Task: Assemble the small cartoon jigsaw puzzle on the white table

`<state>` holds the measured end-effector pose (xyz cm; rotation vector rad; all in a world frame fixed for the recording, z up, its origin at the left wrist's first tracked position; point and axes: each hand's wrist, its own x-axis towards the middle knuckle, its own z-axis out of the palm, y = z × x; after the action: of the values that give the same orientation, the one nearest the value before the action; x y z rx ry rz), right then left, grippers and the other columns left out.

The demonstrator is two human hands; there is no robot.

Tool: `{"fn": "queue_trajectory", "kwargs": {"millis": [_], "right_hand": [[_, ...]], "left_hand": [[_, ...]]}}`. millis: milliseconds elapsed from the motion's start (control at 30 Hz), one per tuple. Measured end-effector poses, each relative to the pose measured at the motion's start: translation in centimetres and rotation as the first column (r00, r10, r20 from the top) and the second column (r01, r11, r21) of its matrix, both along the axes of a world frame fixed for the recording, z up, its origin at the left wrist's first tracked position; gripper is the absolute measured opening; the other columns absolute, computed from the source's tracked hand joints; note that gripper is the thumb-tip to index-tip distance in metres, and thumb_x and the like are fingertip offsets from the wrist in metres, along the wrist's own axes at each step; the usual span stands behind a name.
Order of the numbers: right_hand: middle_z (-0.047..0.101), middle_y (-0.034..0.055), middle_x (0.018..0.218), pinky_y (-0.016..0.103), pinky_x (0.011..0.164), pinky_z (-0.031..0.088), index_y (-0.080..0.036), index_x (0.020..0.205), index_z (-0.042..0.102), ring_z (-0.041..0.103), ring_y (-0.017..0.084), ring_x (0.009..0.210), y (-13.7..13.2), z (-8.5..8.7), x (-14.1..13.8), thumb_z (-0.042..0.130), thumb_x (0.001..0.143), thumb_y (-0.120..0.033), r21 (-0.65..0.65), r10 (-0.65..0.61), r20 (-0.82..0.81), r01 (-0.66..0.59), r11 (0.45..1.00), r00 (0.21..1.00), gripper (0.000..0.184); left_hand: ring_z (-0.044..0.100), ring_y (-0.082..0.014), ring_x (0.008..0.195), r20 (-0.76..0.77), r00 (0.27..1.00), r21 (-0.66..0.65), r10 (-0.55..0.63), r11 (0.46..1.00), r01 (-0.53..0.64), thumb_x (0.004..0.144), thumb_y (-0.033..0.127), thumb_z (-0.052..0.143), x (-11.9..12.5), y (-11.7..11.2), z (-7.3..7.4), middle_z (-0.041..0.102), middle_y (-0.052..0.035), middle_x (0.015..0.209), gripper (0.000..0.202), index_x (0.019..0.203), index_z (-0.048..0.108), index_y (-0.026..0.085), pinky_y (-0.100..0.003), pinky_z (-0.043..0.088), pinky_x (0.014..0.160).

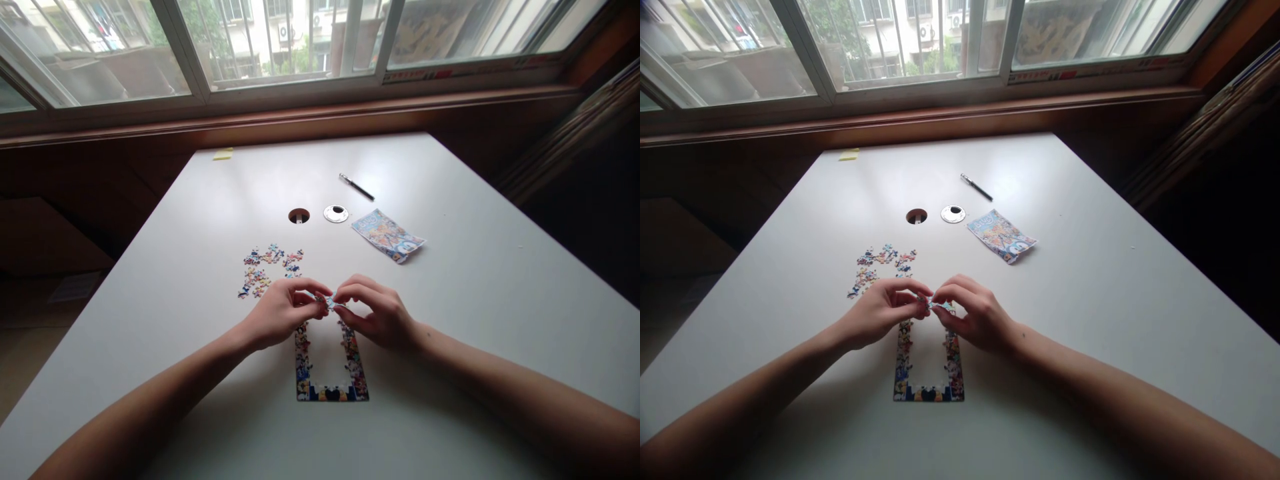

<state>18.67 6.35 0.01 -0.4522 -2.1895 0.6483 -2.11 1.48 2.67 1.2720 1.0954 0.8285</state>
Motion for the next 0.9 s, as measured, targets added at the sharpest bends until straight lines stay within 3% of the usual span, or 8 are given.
{"fn": "queue_trajectory", "kwargs": {"millis": [133,200,400,600,667,733,800,900], "right_hand": [[0.065,0.0065,0.086,0.031,0.069,0.053,-0.02,0.097,0.064,0.062,0.017,0.079,-0.3,0.0,-0.2,0.066,0.084,-0.014,-0.001,0.012,0.003,-0.012,1.0,1.0,0.014],[0.065,0.0065,0.086,0.031,0.069,0.053,-0.02,0.095,0.064,0.062,0.018,0.078,-0.3,-0.1,-0.3,0.064,0.085,-0.013,-0.004,-0.007,0.007,0.007,1.0,1.0,0.012],[0.066,0.0066,0.085,0.031,0.066,0.053,-0.02,0.094,0.064,0.062,0.017,0.076,-0.4,0.0,-0.3,0.063,0.086,-0.012,-0.035,-0.088,-0.024,0.087,0.996,0.996,0.011],[0.066,0.0061,0.081,0.03,0.065,0.052,-0.019,0.09,0.066,0.061,0.016,0.073,-0.5,0.2,-0.4,0.063,0.085,-0.011,-0.032,-0.062,0.001,0.062,0.998,0.998,0.01],[0.065,0.0053,0.079,0.03,0.064,0.052,-0.019,0.089,0.065,0.06,0.016,0.071,-0.5,0.1,-0.5,0.063,0.085,-0.012,-0.045,-0.068,0.016,0.069,0.997,0.998,0.009],[0.064,0.0046,0.078,0.029,0.064,0.051,-0.019,0.087,0.065,0.06,0.015,0.07,-0.4,0.1,-0.5,0.062,0.085,-0.012,-0.06,-0.07,0.019,0.071,0.996,0.997,0.008],[0.064,0.0043,0.077,0.029,0.063,0.051,-0.019,0.086,0.065,0.059,0.014,0.069,-0.3,0.0,-0.6,0.062,0.085,-0.012,-0.072,-0.074,0.02,0.075,0.995,0.997,0.008],[0.064,0.0042,0.077,0.029,0.063,0.051,-0.019,0.086,0.065,0.059,0.015,0.069,-0.1,0.0,-0.7,0.062,0.085,-0.013,-0.087,-0.074,0.042,0.077,0.993,0.996,0.007]], "left_hand": [[0.07,-0.0183,0.077,0.127,0.977,-0.118,0.17,0.981,-0.156,0.078,0.024,0.075,0.2,-0.2,0.0,0.072,-0.0082,0.083,0.018,0.089,0.068,0.011,-0.033,0.057,0.077],[0.07,-0.0181,0.076,0.129,0.972,-0.134,0.196,0.975,-0.179,0.077,0.026,0.076,0.3,-0.3,0.1,0.072,-0.0086,0.082,0.02,0.088,0.068,0.011,-0.032,0.058,0.075],[0.07,-0.0185,0.077,0.089,0.981,-0.132,0.171,0.979,-0.158,0.078,0.029,0.075,0.3,-0.5,0.3,0.073,-0.0098,0.082,0.021,0.088,0.07,0.012,-0.032,0.058,0.074],[0.07,-0.0187,0.078,0.021,0.996,-0.097,0.082,0.992,-0.08,0.082,0.031,0.071,0.0,-0.4,0.4,0.073,-0.0089,0.082,0.021,0.092,0.071,0.013,-0.03,0.057,0.072],[0.069,-0.0183,0.08,-0.087,0.994,0.004,0.063,0.998,-0.063,0.086,0.033,0.066,-0.5,-0.3,0.7,0.073,-0.0082,0.085,0.021,0.094,0.071,0.014,-0.03,0.056,0.073],[0.067,-0.0174,0.081,-0.259,0.958,0.198,0.119,0.978,-0.067,0.089,0.031,0.061,-1.3,-0.4,0.9,0.072,-0.0069,0.088,0.018,0.093,0.071,0.016,-0.03,0.054,0.075],[0.064,-0.0172,0.082,-0.396,0.891,0.416,0.223,0.908,-0.042,0.09,0.025,0.059,-2.4,-0.6,0.6,0.07,-0.0062,0.088,0.015,0.09,0.071,0.017,-0.031,0.052,0.077],[0.06,-0.0186,0.085,-0.453,0.847,0.625,0.278,0.777,0.079,0.087,0.017,0.058,-3.7,-1.3,-0.9,0.068,-0.0071,0.088,0.011,0.089,0.068,0.017,-0.035,0.05,0.081]]}}
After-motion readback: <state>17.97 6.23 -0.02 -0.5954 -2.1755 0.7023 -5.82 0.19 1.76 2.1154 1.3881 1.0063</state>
